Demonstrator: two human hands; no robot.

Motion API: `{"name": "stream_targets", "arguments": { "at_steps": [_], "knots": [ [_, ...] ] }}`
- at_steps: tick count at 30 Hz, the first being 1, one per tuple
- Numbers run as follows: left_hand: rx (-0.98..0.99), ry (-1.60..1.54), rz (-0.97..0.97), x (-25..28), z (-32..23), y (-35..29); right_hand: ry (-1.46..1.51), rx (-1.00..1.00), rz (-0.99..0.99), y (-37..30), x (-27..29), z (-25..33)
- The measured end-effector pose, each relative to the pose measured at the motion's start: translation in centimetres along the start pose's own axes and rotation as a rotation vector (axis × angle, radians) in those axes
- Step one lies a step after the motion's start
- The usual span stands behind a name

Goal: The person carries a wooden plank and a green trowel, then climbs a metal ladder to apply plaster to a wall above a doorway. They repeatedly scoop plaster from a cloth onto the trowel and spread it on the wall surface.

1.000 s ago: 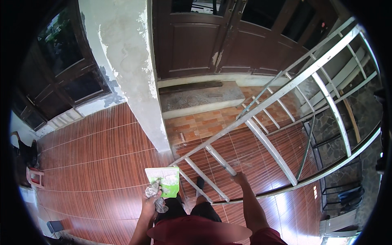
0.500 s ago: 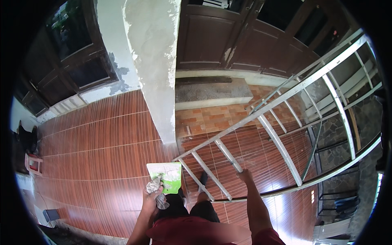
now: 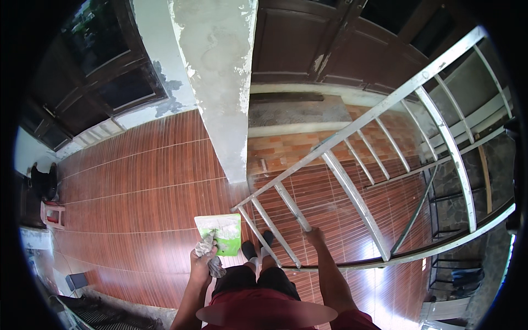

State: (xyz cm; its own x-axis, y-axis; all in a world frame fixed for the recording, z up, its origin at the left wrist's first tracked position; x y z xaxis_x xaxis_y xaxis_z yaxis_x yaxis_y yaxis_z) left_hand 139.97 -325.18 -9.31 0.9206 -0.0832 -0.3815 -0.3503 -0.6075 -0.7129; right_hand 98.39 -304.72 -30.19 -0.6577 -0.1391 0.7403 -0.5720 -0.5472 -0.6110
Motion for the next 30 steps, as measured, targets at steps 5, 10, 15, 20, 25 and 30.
{"name": "stream_targets", "arguments": {
  "at_steps": [5,10,15,20,25,30],
  "knots": [
    [0.001,0.028,-0.033,-0.6,-0.7,-0.3,0.075,0.054,-0.025,-1.1,0.5,2.5],
    [0.007,0.017,0.000,-1.6,-0.9,0.1,0.083,0.078,-0.134,-2.1,1.5,2.8],
    [0.018,0.000,0.022,-1.5,-0.4,0.3,0.032,0.025,-0.100,-2.1,-0.3,0.1],
    [0.031,0.048,-0.024,-0.5,0.3,0.7,0.029,-0.012,-0.061,-3.7,-2.4,-3.2],
    [0.014,0.003,-0.016,-0.2,-0.2,1.0,0.044,-0.033,-0.049,-5.6,-3.2,-4.5],
    [0.011,-0.033,-0.009,-1.1,-0.3,0.6,0.005,-0.029,-0.066,-5.3,-2.9,-3.9]
  ]
}}
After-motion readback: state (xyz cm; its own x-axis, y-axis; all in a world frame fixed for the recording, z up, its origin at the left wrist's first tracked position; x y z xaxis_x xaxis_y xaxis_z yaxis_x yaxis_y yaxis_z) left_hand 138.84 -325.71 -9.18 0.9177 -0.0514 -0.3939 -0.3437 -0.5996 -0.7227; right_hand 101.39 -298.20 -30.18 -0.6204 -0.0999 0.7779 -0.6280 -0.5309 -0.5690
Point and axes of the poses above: each hand's wrist, its own y-axis towards the middle knuckle, its own x-axis out of the back of the hand, z = x × y, the point moved 10 cm from there along y, towards the middle knuckle, and after that the axes turned 13 degrees about x, right-handed, at the moved point
